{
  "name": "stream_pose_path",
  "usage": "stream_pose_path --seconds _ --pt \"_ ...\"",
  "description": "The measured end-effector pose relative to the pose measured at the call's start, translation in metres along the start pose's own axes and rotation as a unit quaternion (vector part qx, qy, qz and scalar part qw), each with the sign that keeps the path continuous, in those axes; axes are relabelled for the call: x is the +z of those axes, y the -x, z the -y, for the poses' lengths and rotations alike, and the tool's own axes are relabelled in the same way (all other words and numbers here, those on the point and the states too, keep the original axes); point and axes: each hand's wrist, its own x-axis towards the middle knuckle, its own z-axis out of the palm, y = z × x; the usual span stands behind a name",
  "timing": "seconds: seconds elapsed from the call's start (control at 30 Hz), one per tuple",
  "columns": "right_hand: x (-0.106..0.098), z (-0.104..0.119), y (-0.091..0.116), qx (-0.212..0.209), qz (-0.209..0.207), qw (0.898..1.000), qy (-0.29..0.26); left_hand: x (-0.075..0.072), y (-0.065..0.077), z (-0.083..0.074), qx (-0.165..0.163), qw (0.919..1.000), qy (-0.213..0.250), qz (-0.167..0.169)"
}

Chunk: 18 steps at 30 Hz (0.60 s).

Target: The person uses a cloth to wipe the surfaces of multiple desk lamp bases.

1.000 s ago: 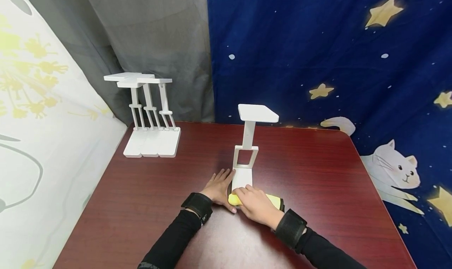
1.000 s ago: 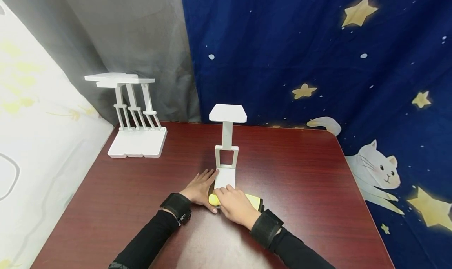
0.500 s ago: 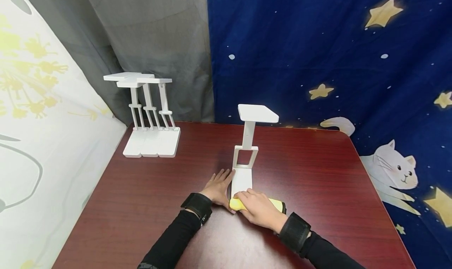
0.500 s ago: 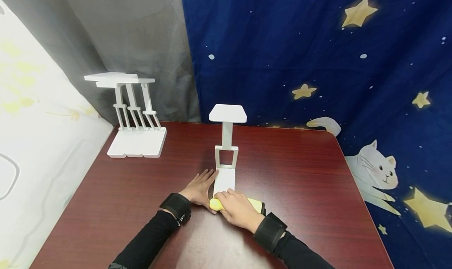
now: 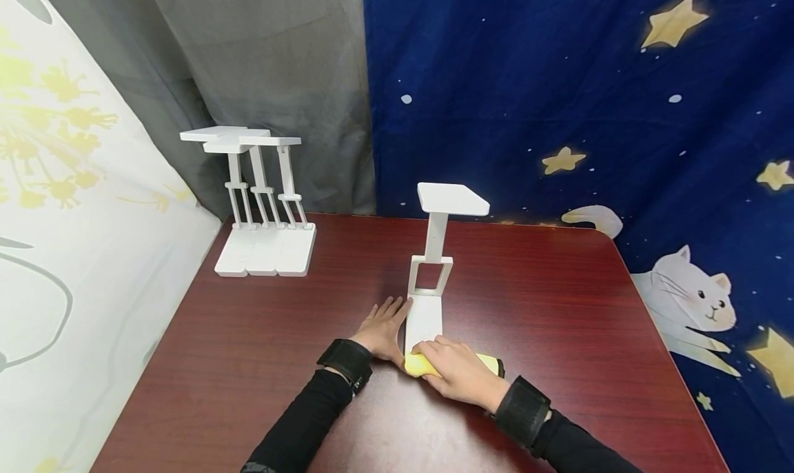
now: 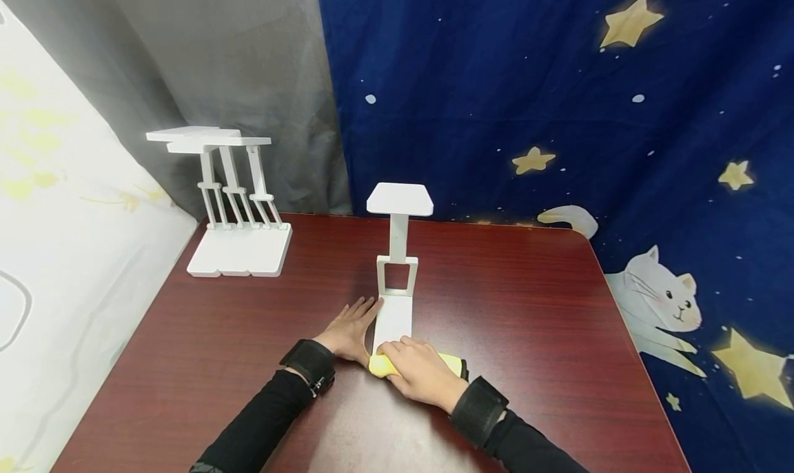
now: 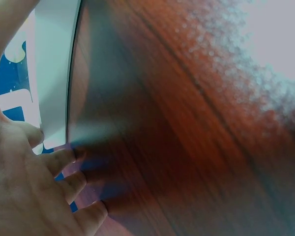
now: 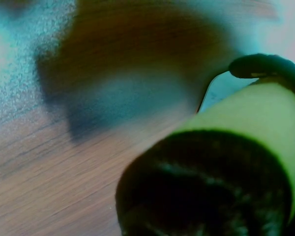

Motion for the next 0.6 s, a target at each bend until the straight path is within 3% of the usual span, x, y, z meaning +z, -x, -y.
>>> stream_pose_path --seconds 0.43,0.6 --pt "0.0009 -0.0018 0.0027 0.0 0.016 0.999 -0.035 -0.0014 0.0017 0.0022 -0.008 1.0 0.003 0.003" --pt "-0.0082 -0.0059 0.0085 -0.029 0.016 0.998 -0.055 -0.0018 0.0008 0.0026 -0.011 0.9999 -0.002 0.01"
